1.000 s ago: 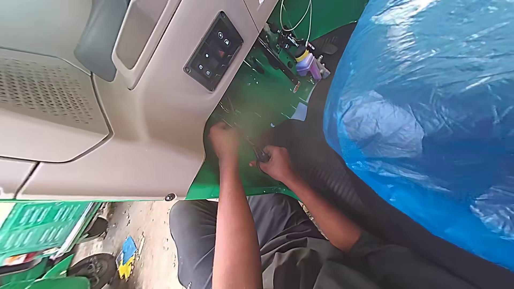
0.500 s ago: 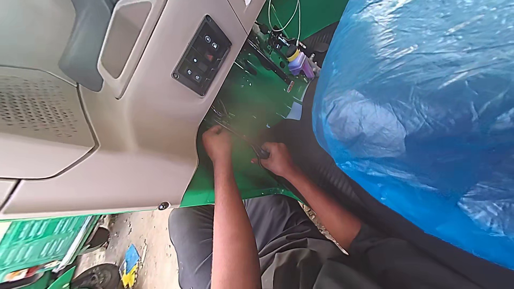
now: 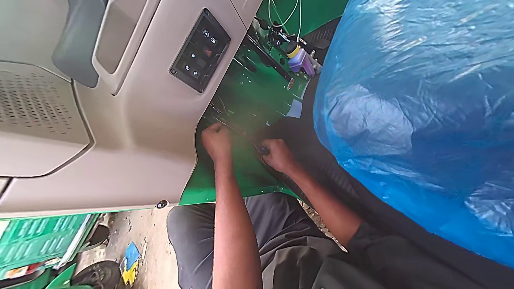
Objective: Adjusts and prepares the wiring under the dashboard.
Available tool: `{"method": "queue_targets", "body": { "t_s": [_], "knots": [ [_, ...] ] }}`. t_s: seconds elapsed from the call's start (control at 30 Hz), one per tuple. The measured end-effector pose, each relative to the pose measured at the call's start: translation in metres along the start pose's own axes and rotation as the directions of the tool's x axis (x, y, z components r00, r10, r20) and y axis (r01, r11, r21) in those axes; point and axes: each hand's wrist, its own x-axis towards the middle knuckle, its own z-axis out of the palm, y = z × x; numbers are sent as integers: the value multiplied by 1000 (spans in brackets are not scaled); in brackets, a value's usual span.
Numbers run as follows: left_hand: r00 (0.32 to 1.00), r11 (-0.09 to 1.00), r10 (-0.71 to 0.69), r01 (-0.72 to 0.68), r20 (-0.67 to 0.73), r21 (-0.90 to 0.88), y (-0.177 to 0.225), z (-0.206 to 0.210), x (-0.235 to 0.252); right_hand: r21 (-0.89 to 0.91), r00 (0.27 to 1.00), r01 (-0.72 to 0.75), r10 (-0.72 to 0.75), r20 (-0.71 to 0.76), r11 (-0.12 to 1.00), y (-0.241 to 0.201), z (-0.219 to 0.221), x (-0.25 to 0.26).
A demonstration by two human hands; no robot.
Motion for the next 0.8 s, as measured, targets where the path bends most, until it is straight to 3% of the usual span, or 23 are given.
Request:
{"method": "queue_targets", "body": {
  "t_s": [0.23, 0.8],
  "knots": [
    [1000, 1000, -1, 1, 8, -23, -4, 3, 3, -52, 997, 68, -69, -31, 996, 3, 8, -1],
    [1000, 1000, -3, 3, -11, -11, 1, 2, -1, -74, 999, 39, -42, -35, 997, 0, 12, -7]
  ]
}}
